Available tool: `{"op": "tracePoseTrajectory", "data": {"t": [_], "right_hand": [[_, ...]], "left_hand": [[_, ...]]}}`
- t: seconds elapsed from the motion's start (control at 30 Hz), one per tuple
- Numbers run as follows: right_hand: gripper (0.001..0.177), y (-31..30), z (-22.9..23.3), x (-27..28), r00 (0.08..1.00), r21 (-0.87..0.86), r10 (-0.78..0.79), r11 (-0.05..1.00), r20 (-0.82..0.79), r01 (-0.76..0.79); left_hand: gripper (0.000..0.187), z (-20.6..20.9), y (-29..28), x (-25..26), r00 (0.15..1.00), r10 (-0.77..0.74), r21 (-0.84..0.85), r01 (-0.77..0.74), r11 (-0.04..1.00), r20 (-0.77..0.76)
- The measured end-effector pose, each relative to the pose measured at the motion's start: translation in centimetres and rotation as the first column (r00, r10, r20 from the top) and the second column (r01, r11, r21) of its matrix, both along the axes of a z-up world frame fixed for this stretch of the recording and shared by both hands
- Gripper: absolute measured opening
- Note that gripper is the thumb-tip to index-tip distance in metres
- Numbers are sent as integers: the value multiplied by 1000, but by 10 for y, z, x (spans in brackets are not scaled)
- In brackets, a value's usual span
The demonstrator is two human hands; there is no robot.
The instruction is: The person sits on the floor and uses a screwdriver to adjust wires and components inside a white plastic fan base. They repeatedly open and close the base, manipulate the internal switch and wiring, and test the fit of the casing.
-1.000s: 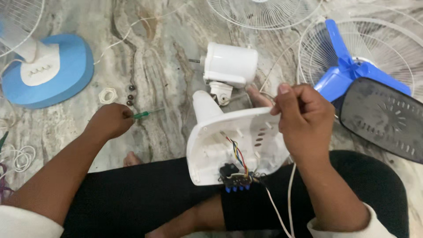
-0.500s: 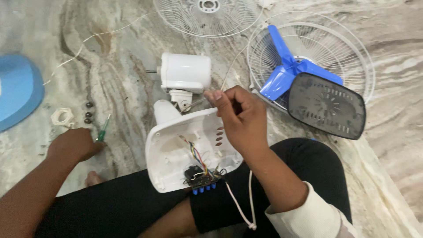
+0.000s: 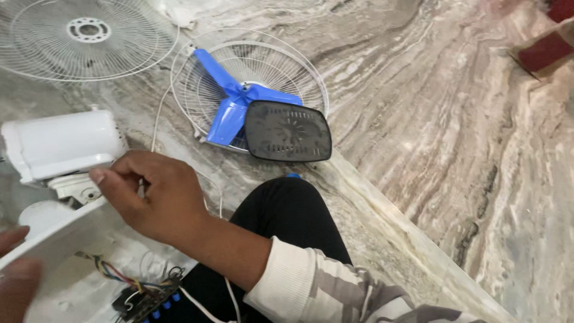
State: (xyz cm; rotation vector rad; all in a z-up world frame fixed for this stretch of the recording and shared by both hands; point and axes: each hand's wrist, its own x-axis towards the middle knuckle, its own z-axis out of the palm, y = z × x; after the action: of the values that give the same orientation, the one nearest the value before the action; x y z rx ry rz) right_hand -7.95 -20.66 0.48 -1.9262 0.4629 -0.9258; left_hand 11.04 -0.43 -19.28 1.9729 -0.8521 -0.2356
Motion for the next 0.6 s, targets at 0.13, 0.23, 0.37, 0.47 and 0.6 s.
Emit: {"op": "tracePoseTrajectory", "data": {"t": [0.13, 0.23, 0.37, 0.47, 0.6], "right_hand": [[26, 1, 3, -1, 996, -89, 57, 995, 72, -50], [19, -1, 13, -9, 987, -99, 125, 988, 103, -115], [12, -6, 25, -18, 978, -65, 139, 989, 157, -130], [15, -14, 30, -18, 974, -101, -6, 994, 226, 29], [15, -12, 28, -5, 987, -58, -1, 998, 161, 10]], "left_hand": [[54, 16, -10, -12, 975, 116, -128, -141, 982, -188], [54, 43, -3, -24, 875, 252, -203, -358, 911, -414], [54, 86, 40, -26, 687, 380, -231, -622, 748, -619], [54, 109, 47, -35, 540, 358, -177, -705, 687, -762], [54, 118, 24, -41, 425, 299, -152, -754, 639, -854]]}}
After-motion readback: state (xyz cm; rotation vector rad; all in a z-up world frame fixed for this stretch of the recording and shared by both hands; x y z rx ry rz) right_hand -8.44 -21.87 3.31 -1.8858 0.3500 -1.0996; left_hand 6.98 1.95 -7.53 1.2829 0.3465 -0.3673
